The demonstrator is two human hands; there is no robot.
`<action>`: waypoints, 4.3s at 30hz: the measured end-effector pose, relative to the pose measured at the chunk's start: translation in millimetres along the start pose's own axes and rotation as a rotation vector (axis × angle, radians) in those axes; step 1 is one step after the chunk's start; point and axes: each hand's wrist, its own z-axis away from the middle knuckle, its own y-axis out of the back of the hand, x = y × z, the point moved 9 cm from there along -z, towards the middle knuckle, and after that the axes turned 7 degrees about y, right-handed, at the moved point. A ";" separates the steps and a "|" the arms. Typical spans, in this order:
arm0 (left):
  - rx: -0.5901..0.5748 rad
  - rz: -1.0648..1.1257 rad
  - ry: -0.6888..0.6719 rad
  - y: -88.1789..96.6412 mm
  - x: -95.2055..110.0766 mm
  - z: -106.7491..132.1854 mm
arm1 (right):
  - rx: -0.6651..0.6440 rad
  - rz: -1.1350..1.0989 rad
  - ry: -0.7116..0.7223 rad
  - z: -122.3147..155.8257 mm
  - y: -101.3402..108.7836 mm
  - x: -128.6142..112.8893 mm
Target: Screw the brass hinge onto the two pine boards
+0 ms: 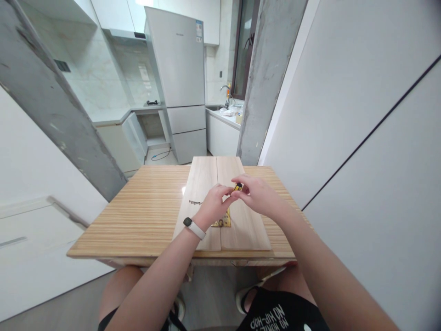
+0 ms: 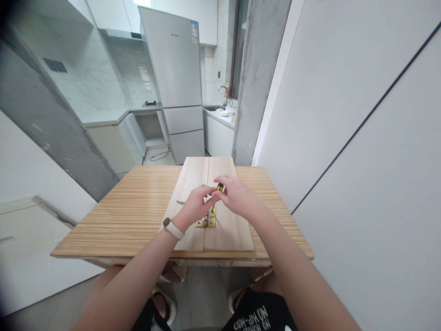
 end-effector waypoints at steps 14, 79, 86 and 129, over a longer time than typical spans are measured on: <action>-0.171 0.094 0.066 -7.0 -15.9 -9.8 | 0.021 -0.087 0.146 -0.1 -1.9 -0.8; -0.047 0.045 -0.029 -5.0 2.3 -2.7 | 0.228 0.146 -0.187 9.3 -5.2 3.8; -0.102 0.082 -0.034 -6.1 1.7 -2.5 | 0.201 0.103 -0.153 10.4 -7.6 9.1; -0.134 0.073 0.024 -4.0 -5.0 -6.4 | 0.148 0.072 -0.039 8.8 -9.5 2.5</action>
